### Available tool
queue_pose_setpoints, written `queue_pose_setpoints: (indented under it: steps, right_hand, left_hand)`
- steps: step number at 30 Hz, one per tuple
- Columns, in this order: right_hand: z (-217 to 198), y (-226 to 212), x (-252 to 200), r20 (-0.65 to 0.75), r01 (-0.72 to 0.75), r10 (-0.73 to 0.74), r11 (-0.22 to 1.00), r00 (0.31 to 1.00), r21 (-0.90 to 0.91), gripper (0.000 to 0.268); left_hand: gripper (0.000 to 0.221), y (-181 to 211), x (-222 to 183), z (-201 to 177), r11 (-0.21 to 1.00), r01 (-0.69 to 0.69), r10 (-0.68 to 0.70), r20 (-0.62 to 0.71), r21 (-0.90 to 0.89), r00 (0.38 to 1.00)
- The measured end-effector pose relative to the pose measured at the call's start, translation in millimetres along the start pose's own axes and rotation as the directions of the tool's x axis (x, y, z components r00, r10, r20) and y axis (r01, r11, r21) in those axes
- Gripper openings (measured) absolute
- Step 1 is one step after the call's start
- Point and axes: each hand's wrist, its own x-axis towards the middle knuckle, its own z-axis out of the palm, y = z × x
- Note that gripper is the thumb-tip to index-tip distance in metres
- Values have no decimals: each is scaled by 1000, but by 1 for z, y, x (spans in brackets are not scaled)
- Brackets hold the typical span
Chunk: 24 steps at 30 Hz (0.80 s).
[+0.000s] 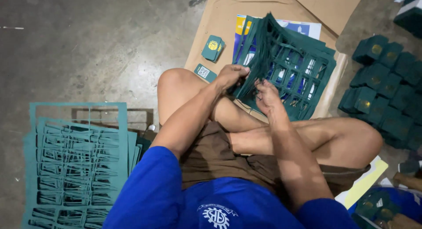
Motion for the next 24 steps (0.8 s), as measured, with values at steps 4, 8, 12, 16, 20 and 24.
queue_pose_setpoints:
  steps: [4,8,12,16,20,24]
  right_hand:
    - [-1,7,3,-39,16,-18,999,999,-34,14]
    - [14,-1,-7,-38,-4,2,998,999,-68,15]
    - [24,-3,-13,-16,34,-36,993,999,-110,16]
    - [10,11,3,4,72,-72,989,997,-126,15]
    - [8,16,14,-80,21,-38,979,996,-204,10]
    - [5,20,13,14,109,-109,976,994,-186,11]
  left_hand:
    - [36,39,-29,14,994,66,-60,-75,88,995]
    - [38,33,-31,10,989,-53,61,-50,141,997]
    - [38,52,-45,11,866,-129,226,-147,483,963]
    - [40,2,1,9,887,-169,198,-23,430,980]
    - [40,23,-9,16,984,-105,114,-60,141,992]
    - [36,42,-19,20,999,44,-45,-72,-20,996]
